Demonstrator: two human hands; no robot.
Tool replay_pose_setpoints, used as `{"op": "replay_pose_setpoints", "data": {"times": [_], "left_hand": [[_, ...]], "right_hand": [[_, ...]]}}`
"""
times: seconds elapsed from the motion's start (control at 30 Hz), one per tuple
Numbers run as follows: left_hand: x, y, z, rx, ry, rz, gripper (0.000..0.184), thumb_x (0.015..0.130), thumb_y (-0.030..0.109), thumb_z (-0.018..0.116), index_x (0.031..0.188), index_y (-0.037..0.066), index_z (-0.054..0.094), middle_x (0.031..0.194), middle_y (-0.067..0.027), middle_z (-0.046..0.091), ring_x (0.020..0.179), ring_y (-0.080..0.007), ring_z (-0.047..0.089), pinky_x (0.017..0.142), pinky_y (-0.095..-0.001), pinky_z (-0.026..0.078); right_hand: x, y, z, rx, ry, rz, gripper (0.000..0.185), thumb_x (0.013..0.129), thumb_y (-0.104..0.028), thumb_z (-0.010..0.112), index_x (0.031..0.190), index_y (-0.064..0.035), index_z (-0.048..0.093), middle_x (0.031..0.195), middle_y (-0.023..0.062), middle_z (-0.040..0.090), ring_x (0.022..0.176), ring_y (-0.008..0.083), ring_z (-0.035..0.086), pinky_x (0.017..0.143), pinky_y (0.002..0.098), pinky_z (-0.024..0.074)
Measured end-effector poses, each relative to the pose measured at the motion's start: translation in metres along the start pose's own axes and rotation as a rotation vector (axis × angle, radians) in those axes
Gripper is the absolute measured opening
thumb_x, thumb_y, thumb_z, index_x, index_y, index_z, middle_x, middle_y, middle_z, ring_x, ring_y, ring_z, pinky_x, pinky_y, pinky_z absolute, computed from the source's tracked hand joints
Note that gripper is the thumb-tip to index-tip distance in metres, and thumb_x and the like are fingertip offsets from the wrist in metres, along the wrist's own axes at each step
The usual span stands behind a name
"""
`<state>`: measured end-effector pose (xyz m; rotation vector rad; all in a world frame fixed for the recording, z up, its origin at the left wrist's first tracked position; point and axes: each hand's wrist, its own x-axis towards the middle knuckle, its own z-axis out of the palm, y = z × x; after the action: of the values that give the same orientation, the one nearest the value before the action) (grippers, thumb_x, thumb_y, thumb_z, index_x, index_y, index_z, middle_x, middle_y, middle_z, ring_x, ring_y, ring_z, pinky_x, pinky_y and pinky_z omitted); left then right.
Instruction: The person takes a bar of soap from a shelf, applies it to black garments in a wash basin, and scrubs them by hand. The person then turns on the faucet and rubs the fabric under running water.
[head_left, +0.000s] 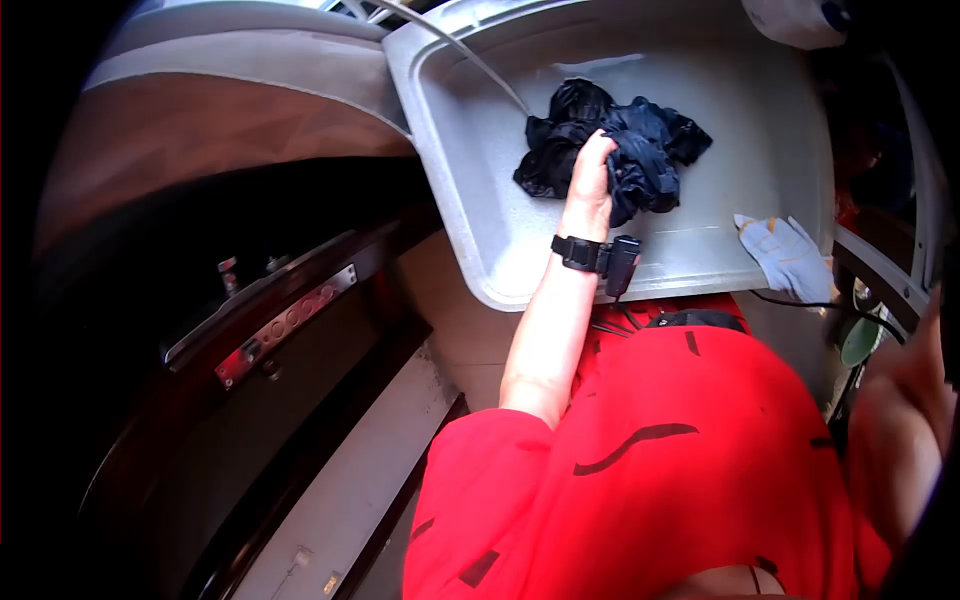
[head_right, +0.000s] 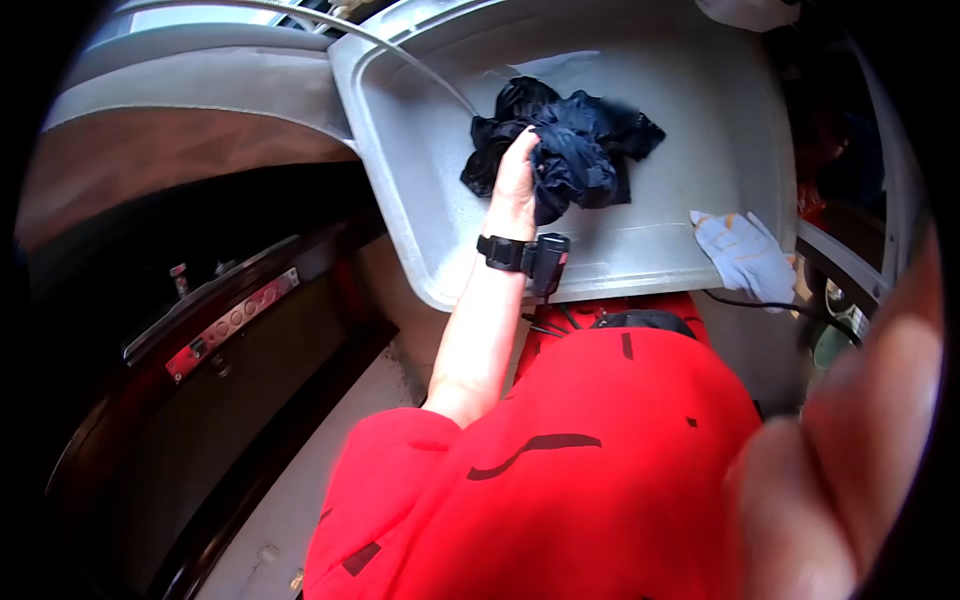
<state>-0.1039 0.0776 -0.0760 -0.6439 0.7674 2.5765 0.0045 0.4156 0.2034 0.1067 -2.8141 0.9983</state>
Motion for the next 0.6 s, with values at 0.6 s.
{"op": "replay_pose_setpoints", "data": {"times": [0.6], "left_hand": [[0.014,0.007,0.0,-0.028,-0.156,0.066,0.025,0.089,0.008,0.044,0.108,-0.002,0.057,0.098,-0.0105,0.065,0.086,-0.0198,0.065,0.078,-0.0327,0.055]], "right_hand": [[0.011,-0.007,0.022,0.067,0.16,0.153,0.017,0.084,-0.005,0.055,0.1,-0.0006,0.055,0.098,0.0084,0.057,0.08,0.0145,0.056,0.072,0.0244,0.0462]]}}
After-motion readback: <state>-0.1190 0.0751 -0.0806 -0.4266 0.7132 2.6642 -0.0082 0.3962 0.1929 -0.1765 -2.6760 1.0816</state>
